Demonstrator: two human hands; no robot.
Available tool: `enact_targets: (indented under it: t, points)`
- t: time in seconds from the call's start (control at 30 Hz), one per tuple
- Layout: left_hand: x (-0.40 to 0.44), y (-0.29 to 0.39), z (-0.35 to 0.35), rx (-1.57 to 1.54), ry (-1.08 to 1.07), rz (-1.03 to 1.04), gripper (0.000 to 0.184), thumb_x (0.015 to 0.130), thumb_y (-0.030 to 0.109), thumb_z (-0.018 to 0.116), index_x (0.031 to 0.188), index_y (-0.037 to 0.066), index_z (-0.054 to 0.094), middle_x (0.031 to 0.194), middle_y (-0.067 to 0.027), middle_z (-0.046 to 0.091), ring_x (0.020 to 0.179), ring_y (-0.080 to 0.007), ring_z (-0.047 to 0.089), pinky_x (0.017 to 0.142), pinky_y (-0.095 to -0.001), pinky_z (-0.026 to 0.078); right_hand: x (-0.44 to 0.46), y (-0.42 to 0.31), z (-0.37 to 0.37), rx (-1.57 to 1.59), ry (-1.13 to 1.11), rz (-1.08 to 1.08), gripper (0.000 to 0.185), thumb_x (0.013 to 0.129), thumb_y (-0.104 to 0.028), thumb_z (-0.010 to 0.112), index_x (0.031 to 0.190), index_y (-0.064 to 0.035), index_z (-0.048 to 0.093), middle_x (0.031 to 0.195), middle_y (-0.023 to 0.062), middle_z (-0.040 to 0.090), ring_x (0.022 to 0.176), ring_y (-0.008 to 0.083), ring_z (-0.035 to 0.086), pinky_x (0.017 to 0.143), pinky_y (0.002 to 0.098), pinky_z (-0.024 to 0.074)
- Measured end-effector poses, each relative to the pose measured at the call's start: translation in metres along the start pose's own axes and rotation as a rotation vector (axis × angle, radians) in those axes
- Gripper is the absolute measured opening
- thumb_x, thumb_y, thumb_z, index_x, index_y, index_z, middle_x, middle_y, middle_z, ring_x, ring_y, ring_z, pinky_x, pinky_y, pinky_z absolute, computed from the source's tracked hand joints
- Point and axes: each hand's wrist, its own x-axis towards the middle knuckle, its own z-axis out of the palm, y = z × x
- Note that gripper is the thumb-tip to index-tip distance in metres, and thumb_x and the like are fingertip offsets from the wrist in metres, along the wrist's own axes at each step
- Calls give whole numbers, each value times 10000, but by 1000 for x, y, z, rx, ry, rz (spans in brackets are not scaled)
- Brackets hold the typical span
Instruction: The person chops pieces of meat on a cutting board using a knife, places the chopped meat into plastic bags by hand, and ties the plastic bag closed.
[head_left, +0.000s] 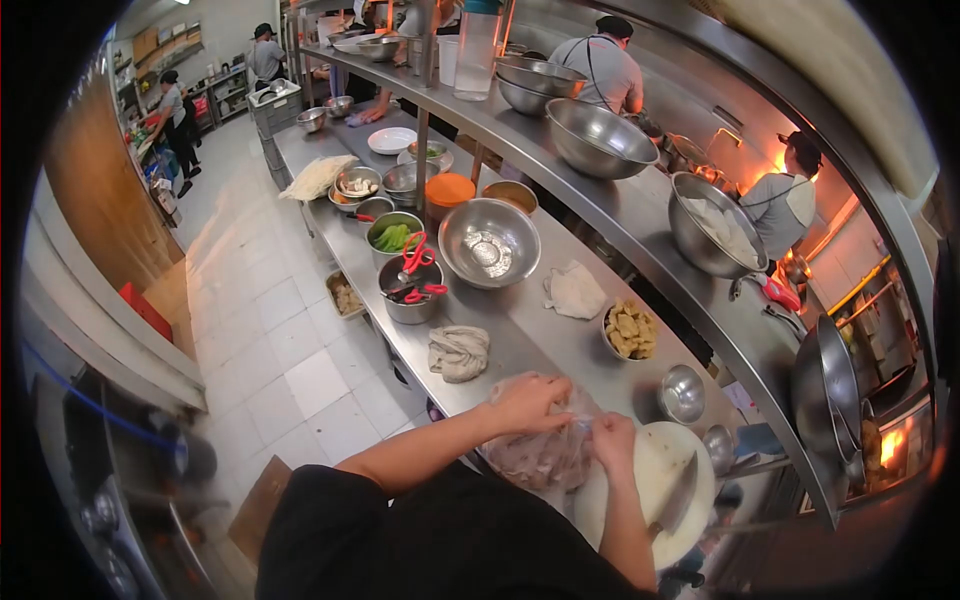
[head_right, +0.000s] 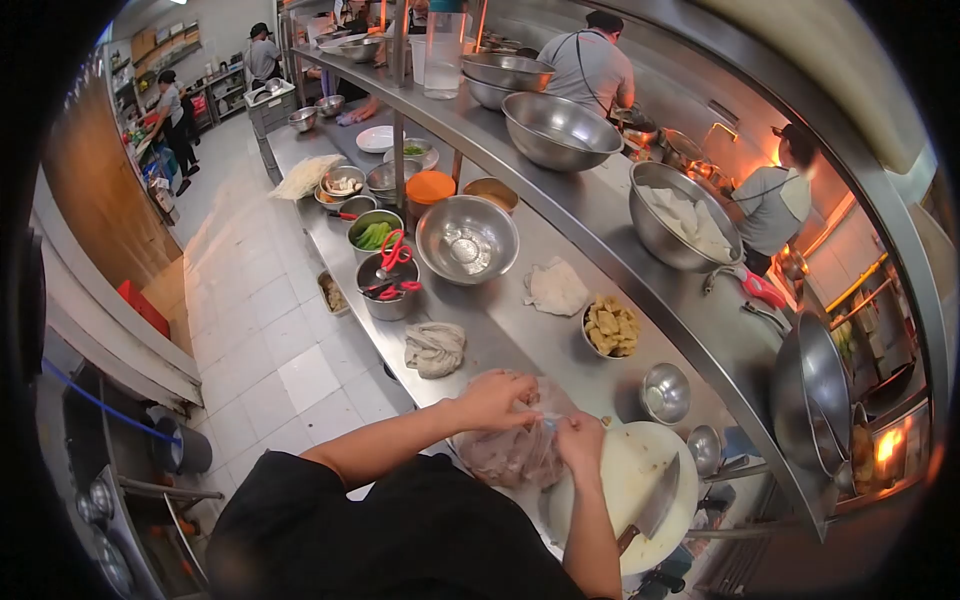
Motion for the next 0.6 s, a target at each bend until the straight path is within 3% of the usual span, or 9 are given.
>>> enact_targets:
  t: [0.1, 0.2, 0.3, 0.4, 0.53, 0.6]
  points:
    - [-18, -27, -3, 319, -274, 101, 294, 921, 398, 687, 1014, 120, 661, 816, -86, 725, 810, -303, 698, 869, -422, 460, 12, 43, -3, -747, 313, -124, 171, 855, -164, 635, 944, -18, 641, 762, 167, 693, 727, 379, 704, 666, 482, 556]
    - [-28, -58, 9, 383, -333, 172, 274, 917, 400, 682, 969, 130, 678, 776, -76, 711, 789, -277, 686, 857, -418, 431, 15, 54, 4, -728, 520, -202, 89, 822, -149, 650, 878, -80, 641, 804, 153, 696, 737, 383, 705, 657, 492, 557]
    - [5, -41, -27, 521, -299, 163, 277, 906, 410, 687, 877, 134, 699, 743, -79, 691, 772, -273, 671, 862, -418, 414, 1, -5, -28, -655, 535, -365, 54, 818, -137, 656, 806, -106, 614, 797, 140, 690, 723, 386, 693, 644, 518, 533]
    - [28, -16, -70, 417, -210, 252, 304, 906, 416, 690, 806, 130, 718, 750, -81, 694, 747, -285, 657, 866, -414, 413, -42, -70, -67, -479, 530, -590, 11, 826, -125, 637, 834, -119, 638, 795, 145, 693, 709, 395, 679, 646, 541, 512]
    - [-5, -65, -58, 252, -218, 20, 311, 901, 415, 698, 788, 129, 746, 738, -95, 701, 728, -311, 661, 829, -436, 439, -1, 26, -63, -511, 438, -236, 99, 857, -143, 611, 898, -121, 698, 791, 177, 711, 772, 411, 690, 688, 526, 525]
    - [-30, -104, -23, 291, -302, -119, 317, 904, 417, 696, 788, 129, 757, 720, -104, 699, 711, -328, 661, 800, -445, 453, 7, 62, -37, -519, 407, -195, 95, 860, -144, 622, 893, -101, 699, 798, 193, 701, 797, 425, 680, 723, 520, 525]
